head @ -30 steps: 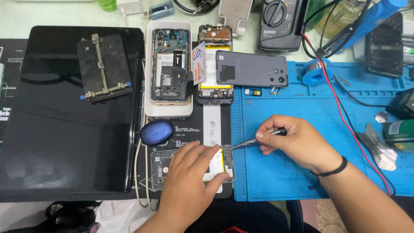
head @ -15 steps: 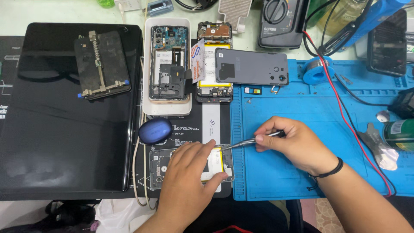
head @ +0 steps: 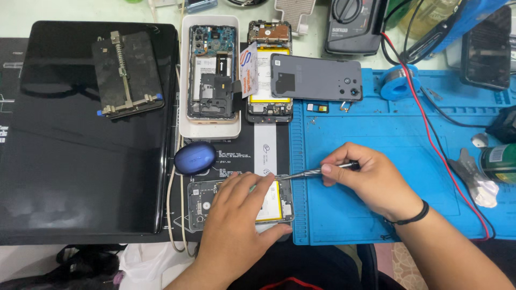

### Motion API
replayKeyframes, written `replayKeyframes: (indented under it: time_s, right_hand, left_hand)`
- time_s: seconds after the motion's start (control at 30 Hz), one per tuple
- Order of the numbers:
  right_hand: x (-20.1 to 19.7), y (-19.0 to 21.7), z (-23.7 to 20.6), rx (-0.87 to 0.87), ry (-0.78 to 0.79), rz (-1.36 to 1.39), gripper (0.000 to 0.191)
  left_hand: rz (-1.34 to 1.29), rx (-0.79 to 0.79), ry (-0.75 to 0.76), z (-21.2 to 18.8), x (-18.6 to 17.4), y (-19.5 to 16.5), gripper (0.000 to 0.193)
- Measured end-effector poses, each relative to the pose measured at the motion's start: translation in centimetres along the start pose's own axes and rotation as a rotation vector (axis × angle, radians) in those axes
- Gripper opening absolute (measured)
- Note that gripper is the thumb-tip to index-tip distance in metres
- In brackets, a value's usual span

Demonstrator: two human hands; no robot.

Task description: The person removes the back cover of a light blue smartphone using a card and a spray can, then uses a screwdriver to unscrew internal components. The person handles the battery and motherboard while working on the disassembled device.

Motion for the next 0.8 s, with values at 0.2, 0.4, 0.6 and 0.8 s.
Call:
replayKeyframes:
  time_s: [0.2,0.4,0.6,0.8]
  right_hand:
    - [-0.2,0.9,-0.2,0.011,-0.047,0.141,0.015]
    - [1.3,6.3,-3.2,-0.287,-0.034,-0.509,0.015]
    - [4.6,10.1,-3.5,-0.463,0.092,-0.687,0.014]
    - [7.1,11.6,-3.9,-0.496,0.168,-0.796,0.01]
  left_hand:
    - [0.009,-0.006,-0.017,-0.1,0.0,0.1,0.081]
    - [0.032,0.065,-0.04,-0.1,-0.2,-0.2,0.074]
    - [0.059,0.092,-0.061,0.1,-0.1,-0.8,0.067]
    - [0.048,0.06,-0.047,0.1,0.2,-0.6,0.064]
Point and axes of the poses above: each hand's wrist, its own z-axis towards the middle knuckle, its own x-axis out of the palm, y = z × x, the point moved 6 cm from there along z, towards the middle knuckle, and after that the axes turned 13 degrees about z, right-handed, at the moved point
